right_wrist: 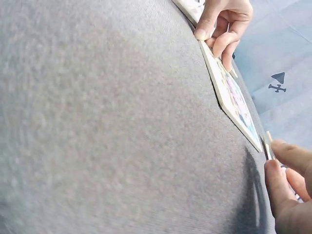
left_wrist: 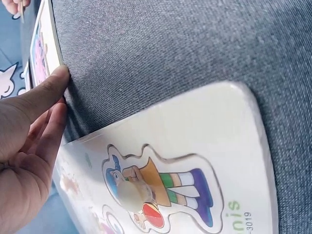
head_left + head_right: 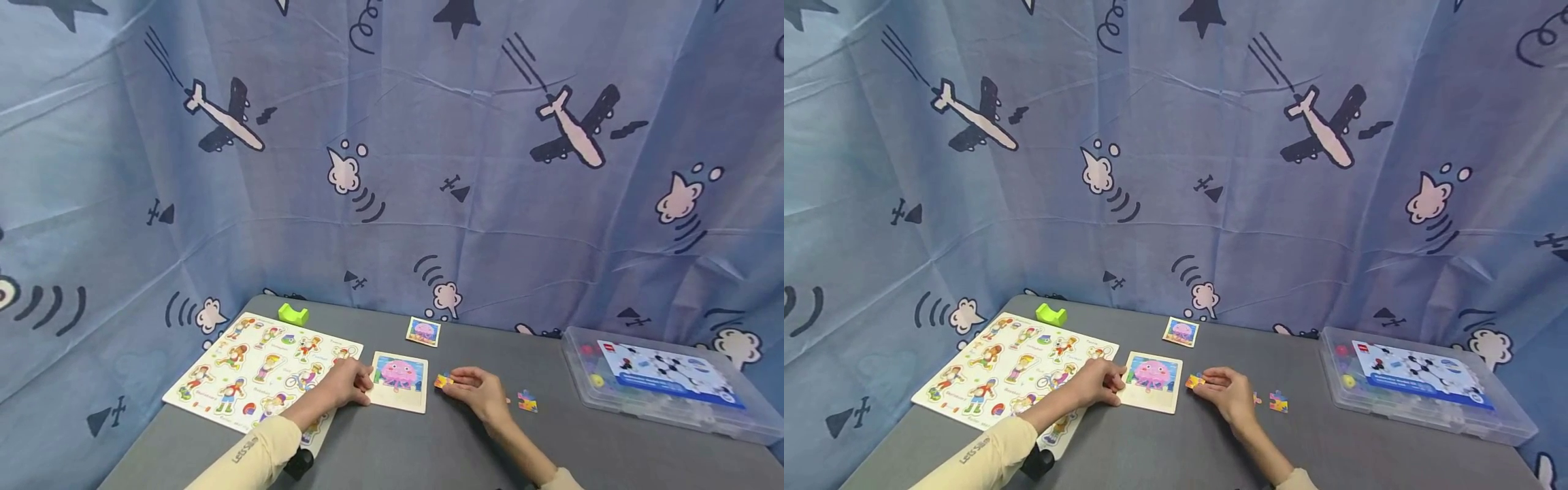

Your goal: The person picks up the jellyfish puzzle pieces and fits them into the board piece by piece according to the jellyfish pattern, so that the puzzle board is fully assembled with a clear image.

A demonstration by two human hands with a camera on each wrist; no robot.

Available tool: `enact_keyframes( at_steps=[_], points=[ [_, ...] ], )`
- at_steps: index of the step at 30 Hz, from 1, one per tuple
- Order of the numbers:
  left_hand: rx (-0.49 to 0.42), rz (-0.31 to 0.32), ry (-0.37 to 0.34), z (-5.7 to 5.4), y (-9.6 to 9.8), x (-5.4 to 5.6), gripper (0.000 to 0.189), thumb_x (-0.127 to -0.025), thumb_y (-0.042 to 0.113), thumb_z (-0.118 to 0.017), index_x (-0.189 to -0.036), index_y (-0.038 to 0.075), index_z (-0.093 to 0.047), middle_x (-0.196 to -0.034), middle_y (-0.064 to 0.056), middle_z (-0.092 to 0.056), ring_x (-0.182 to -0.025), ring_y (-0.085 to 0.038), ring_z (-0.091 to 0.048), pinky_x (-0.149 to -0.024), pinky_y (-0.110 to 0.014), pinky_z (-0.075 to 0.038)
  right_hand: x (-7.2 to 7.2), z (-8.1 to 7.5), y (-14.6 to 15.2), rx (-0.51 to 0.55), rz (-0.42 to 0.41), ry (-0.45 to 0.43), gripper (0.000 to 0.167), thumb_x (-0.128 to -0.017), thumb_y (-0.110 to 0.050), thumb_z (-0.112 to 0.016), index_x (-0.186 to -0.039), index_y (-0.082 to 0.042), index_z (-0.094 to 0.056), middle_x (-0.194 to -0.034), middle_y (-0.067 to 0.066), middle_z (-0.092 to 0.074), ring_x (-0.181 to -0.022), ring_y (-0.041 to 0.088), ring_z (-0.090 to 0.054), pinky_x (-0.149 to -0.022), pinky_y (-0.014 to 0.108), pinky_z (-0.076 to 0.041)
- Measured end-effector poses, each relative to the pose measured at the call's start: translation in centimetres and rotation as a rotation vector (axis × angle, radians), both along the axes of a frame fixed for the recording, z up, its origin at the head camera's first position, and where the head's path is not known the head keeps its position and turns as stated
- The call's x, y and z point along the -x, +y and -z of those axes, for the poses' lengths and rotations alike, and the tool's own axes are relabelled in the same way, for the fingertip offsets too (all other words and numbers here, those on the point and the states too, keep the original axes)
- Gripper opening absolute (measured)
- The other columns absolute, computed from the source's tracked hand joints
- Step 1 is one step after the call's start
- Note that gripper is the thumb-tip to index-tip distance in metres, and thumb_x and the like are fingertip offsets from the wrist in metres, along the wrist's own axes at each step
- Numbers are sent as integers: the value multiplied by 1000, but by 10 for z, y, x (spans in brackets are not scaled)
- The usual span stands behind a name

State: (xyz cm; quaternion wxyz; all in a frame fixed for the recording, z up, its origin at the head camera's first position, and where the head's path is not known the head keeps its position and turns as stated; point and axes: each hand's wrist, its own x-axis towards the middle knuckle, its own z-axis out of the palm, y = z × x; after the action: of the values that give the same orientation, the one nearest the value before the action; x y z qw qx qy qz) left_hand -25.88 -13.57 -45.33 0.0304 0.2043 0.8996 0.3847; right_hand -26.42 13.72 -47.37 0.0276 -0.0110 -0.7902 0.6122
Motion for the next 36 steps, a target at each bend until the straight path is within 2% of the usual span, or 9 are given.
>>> enact_keyframes(
  at_steps=[4,7,13,18,22,27,31,35,36],
  points=[
    [4,13,16,3,-1,2,19,-63,-8,-82,-77,-5,-69,-113,-28,-63,-70,-15,-62,-55,-20,-43,-4,3,0,-22,-1,-51,32,-71,1,-80,-100,9,-68,-91,14,-71,-76,11,-64,-62,20,-50],
    [-3,20,24,3,-1,2,19,-63,-8,-82,-77,-4,-69,-113,-28,-63,-69,-14,-61,-55,-19,-42,-6,3,0,-65,-18,-55,29,-71,0,-80,-97,8,-68,-90,13,-70,-74,12,-64,-61,21,-50],
    [-12,22,17,1,-2,0,19,-63,-9,-81,-77,-5,-69,-114,-29,-62,-71,-18,-62,-55,-20,-41,-6,0,0,-80,-87,-22,40,-66,11,-79,-103,12,-63,-90,18,-69,-75,21,-68,-62,25,-52],
    [-13,16,18,0,-2,0,19,-64,-8,-81,-78,-5,-69,-114,-29,-63,-73,-22,-64,-54,-20,-41,-6,-2,0,-103,-93,-5,36,-65,16,-77,-99,13,-63,-87,16,-67,-76,24,-67,-62,25,-53],
    [-14,16,13,-1,-1,-1,19,-64,-7,-82,-78,-4,-69,-114,-28,-63,-71,-18,-63,-55,-20,-42,-5,0,1,-24,-69,-55,36,-66,18,-75,-100,13,-63,-86,15,-68,-76,21,-66,-63,25,-53],
    [7,12,10,-2,-1,0,20,-63,-5,-83,-77,-3,-70,-110,-26,-65,-63,-7,-55,-55,-20,-44,-4,0,5,118,-47,-144,38,-70,15,-74,-106,16,-61,-84,11,-69,-74,13,-63,-63,23,-53],
    [36,10,38,-1,-3,2,20,-62,-4,-84,-74,0,-69,-104,-23,-68,-59,-2,-51,-53,-19,-44,-6,-2,7,214,-98,-180,42,-73,15,-72,-112,18,-57,-84,9,-70,-73,11,-65,-66,23,-53],
    [34,-3,28,-3,-2,1,20,-61,-4,-84,-72,1,-69,-106,-24,-67,-60,-3,-52,-52,-19,-43,-7,-4,7,274,-169,-197,42,-75,14,-71,-113,19,-56,-84,6,-69,-74,11,-65,-68,23,-54],
    [31,-16,7,-3,-1,1,20,-61,-5,-84,-73,-1,-69,-107,-25,-67,-61,-4,-53,-52,-20,-43,-8,-4,7,284,-183,-200,42,-75,13,-71,-113,19,-56,-84,5,-69,-74,10,-65,-69,24,-53]
  ],
)
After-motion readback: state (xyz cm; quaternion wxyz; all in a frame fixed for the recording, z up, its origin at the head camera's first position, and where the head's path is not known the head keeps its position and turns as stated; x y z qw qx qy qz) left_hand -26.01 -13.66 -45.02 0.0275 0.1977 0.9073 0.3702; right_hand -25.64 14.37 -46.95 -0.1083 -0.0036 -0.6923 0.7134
